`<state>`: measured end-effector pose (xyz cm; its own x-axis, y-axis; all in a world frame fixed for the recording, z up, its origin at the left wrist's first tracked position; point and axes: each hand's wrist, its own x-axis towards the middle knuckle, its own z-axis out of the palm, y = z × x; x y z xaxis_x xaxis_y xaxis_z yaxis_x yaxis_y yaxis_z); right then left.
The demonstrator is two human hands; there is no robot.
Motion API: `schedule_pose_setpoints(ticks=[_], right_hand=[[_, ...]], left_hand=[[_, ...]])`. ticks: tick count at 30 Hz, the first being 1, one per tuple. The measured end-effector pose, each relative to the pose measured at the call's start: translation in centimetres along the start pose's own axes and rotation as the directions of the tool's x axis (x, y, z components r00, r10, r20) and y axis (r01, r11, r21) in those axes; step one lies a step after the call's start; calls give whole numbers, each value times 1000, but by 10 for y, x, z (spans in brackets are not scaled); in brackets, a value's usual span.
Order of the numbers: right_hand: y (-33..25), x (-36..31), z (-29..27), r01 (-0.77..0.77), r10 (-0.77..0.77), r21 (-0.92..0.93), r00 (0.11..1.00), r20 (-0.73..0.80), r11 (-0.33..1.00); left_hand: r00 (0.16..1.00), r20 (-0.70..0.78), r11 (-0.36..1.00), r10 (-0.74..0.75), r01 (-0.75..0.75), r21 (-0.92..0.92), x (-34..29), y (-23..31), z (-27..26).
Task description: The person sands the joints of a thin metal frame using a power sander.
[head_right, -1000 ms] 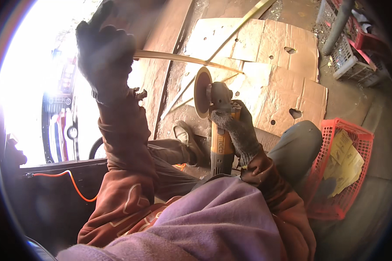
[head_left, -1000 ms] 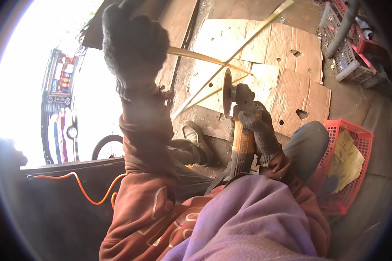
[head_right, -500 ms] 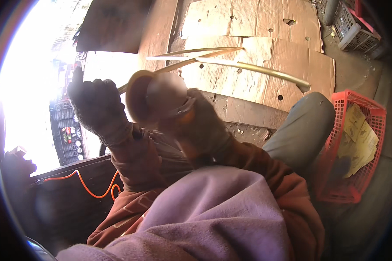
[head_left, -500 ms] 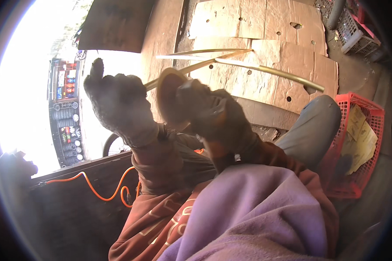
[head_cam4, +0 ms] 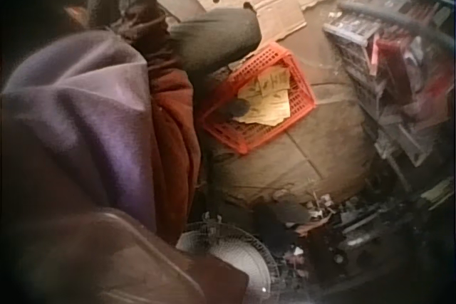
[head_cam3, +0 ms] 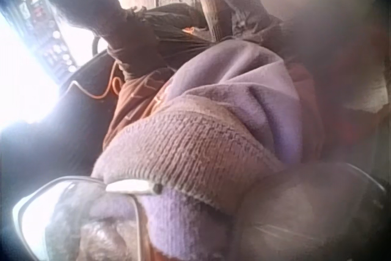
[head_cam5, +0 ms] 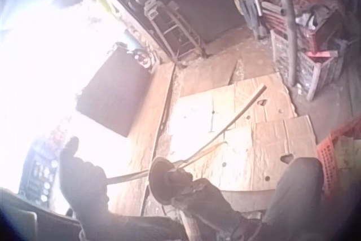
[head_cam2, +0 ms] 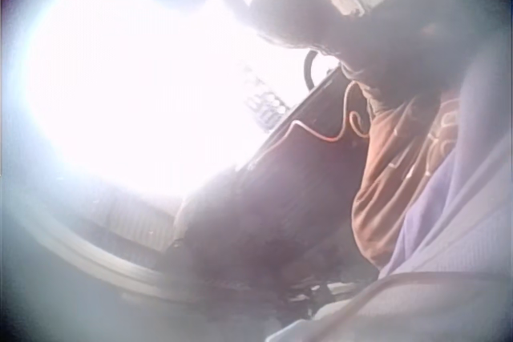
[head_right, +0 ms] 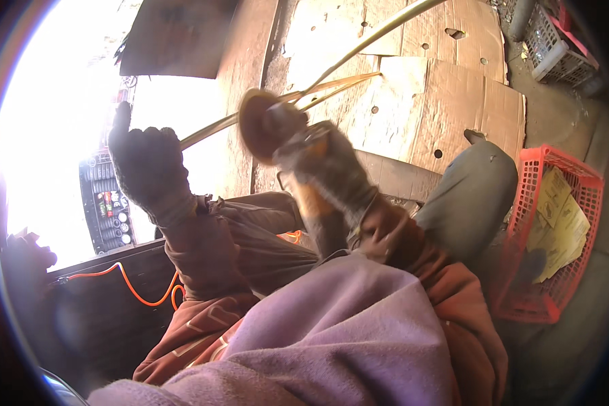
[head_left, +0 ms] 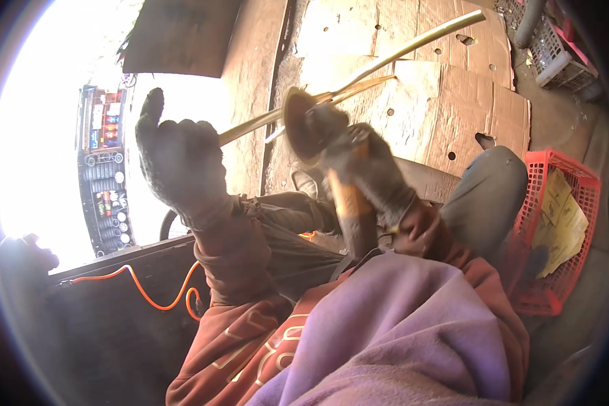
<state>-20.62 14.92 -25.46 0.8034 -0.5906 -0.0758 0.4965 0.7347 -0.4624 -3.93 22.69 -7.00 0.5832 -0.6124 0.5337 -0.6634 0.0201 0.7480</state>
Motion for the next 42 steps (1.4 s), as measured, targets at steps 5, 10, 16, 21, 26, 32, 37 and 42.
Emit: schedule_pose_setpoints(ticks=[5,10,16,21,26,32,37,42], right_hand=[[-24,-13,-8,-236,233,-120,972,-39,964],[-54,-56,1,-175,198,-207,976,92,963],[-79,-92,-39,-169,169,10,976,-140,986],[-86,-112,-66,-252,123,-273,902,-414,928],[-92,-114,-36,-256,72,-446,919,-388,858],[-85,-98,-46,-180,84,-525,976,-201,832],[-92,-107,16,-334,235,-538,940,-246,774],[-74,-108,-6,-436,393,-587,896,-209,682]], left_hand=[[978,-115,945,-174,133,-300,-32,5,-5],[979,-168,993,-117,112,-35,-63,20,9],[979,-19,798,-201,176,576,-101,23,-23],[999,25,838,-44,23,546,-128,9,-42],[975,49,859,-217,168,484,-153,7,-51],[856,77,833,-512,472,290,-169,27,-61],[147,604,-435,-783,565,-701,-168,33,-62],[183,796,-656,-577,477,-585,-190,24,-61]])
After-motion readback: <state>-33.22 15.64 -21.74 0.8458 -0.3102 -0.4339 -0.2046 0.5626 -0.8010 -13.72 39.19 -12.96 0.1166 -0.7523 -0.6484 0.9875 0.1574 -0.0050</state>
